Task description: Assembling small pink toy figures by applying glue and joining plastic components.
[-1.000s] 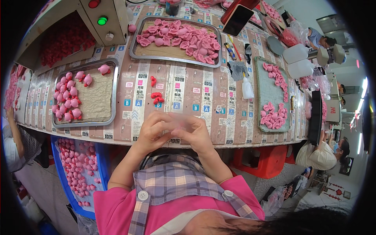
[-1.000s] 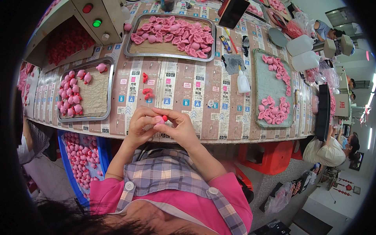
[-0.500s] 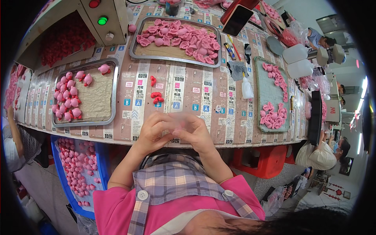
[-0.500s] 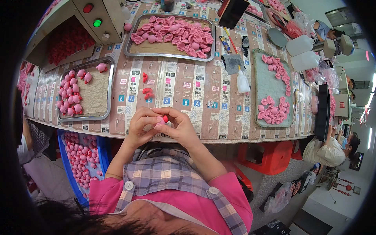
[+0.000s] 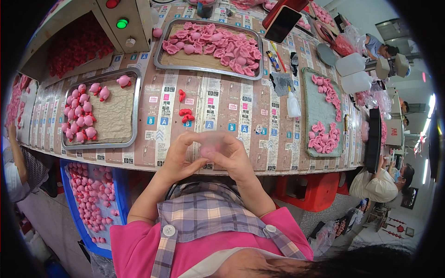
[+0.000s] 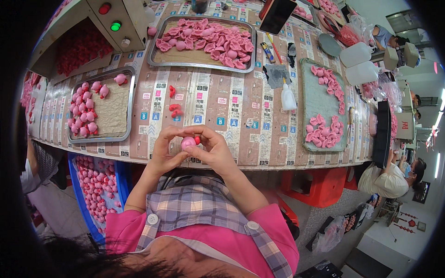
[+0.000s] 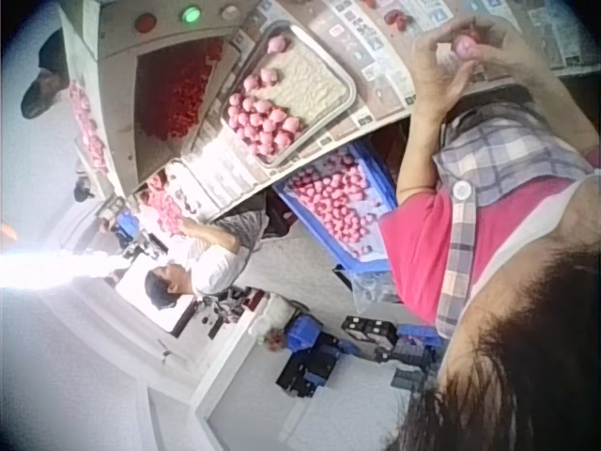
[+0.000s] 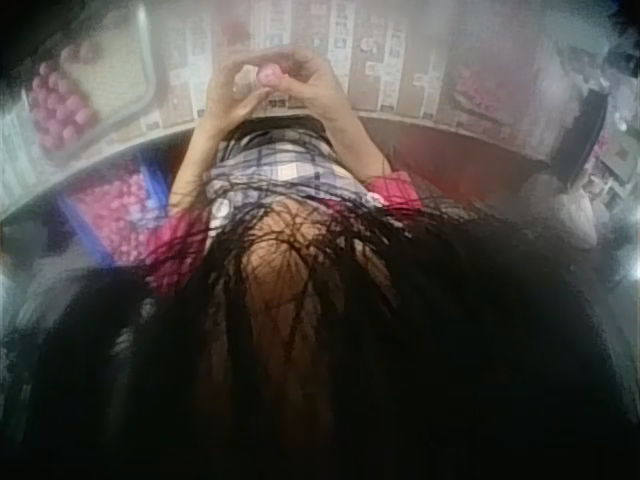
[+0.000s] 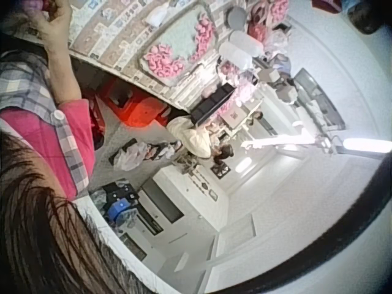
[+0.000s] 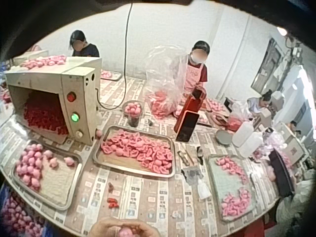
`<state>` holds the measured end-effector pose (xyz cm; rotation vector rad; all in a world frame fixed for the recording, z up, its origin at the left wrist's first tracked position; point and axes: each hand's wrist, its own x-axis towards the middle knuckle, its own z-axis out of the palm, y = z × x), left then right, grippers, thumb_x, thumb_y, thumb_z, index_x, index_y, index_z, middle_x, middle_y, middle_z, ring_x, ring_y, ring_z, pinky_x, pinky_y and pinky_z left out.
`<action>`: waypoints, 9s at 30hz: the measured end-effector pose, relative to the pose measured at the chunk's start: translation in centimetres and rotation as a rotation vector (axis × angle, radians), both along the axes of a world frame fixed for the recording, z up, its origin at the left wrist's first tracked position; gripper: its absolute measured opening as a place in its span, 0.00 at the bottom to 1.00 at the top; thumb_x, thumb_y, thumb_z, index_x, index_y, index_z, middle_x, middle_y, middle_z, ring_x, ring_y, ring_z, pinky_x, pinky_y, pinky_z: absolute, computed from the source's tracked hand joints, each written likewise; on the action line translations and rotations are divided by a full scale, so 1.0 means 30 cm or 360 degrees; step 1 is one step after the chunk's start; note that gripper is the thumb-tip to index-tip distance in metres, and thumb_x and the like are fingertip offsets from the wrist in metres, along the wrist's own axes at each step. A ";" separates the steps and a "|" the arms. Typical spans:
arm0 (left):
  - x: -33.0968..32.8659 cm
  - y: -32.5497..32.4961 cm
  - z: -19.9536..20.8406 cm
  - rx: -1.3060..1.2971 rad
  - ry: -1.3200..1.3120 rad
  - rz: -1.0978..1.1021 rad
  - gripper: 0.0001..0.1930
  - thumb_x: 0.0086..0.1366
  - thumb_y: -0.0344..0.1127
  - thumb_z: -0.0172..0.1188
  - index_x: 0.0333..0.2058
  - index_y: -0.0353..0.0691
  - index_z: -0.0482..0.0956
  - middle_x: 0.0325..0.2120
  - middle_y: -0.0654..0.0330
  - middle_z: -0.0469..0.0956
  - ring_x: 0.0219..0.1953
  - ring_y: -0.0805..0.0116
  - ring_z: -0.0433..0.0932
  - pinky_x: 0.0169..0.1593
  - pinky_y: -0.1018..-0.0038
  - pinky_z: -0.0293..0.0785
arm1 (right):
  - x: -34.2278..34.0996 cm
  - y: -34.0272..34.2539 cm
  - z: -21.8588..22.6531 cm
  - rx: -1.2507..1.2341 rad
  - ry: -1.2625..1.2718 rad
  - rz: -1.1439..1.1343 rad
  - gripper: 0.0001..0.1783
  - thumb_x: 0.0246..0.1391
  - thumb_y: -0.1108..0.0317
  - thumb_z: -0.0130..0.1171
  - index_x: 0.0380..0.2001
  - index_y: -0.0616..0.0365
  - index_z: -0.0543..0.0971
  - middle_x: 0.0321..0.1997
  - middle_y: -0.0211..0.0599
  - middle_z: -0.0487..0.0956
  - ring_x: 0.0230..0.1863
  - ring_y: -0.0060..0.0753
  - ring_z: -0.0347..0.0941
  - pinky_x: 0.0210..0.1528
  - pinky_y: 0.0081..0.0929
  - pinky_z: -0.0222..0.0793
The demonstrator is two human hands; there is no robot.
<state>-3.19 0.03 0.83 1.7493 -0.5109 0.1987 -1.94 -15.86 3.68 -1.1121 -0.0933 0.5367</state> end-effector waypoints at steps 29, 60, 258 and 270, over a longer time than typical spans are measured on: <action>0.026 0.019 0.049 0.0303 -0.0258 0.0224 0.17 0.37 0.34 0.66 0.30 0.40 0.75 0.27 0.60 0.72 0.30 0.63 0.71 0.32 0.71 0.67 | 0.018 -0.002 -0.023 0.0021 -0.0002 0.0081 0.15 0.46 0.74 0.56 0.39 0.63 0.67 0.38 0.35 0.71 0.41 0.22 0.67 0.45 0.21 0.63; 0.756 0.139 -0.068 0.1212 -0.0151 0.0711 0.09 0.50 0.34 0.55 0.31 0.40 0.72 0.31 0.57 0.70 0.36 0.58 0.71 0.38 0.68 0.67 | 0.186 0.026 -0.027 -0.1414 -0.1317 0.0091 0.08 0.40 0.72 0.56 0.28 0.57 0.74 0.28 0.36 0.73 0.28 0.33 0.70 0.31 0.26 0.66; 0.007 -0.065 0.017 -0.1291 0.1118 -0.0279 0.20 0.51 0.24 0.56 0.44 0.34 0.64 0.44 0.53 0.69 0.45 0.70 0.70 0.49 0.75 0.66 | 0.034 -0.097 0.111 -0.0849 -0.1835 -0.0951 0.24 0.31 0.57 0.68 0.28 0.59 0.70 0.20 0.33 0.71 0.17 0.30 0.65 0.17 0.24 0.58; 0.006 -0.069 0.016 -0.1345 0.1140 -0.0277 0.19 0.52 0.22 0.55 0.43 0.35 0.63 0.42 0.56 0.70 0.45 0.71 0.68 0.50 0.76 0.64 | 0.043 -0.088 0.085 -0.0945 -0.1746 -0.0939 0.23 0.32 0.60 0.68 0.30 0.59 0.69 0.22 0.34 0.72 0.18 0.32 0.67 0.19 0.25 0.60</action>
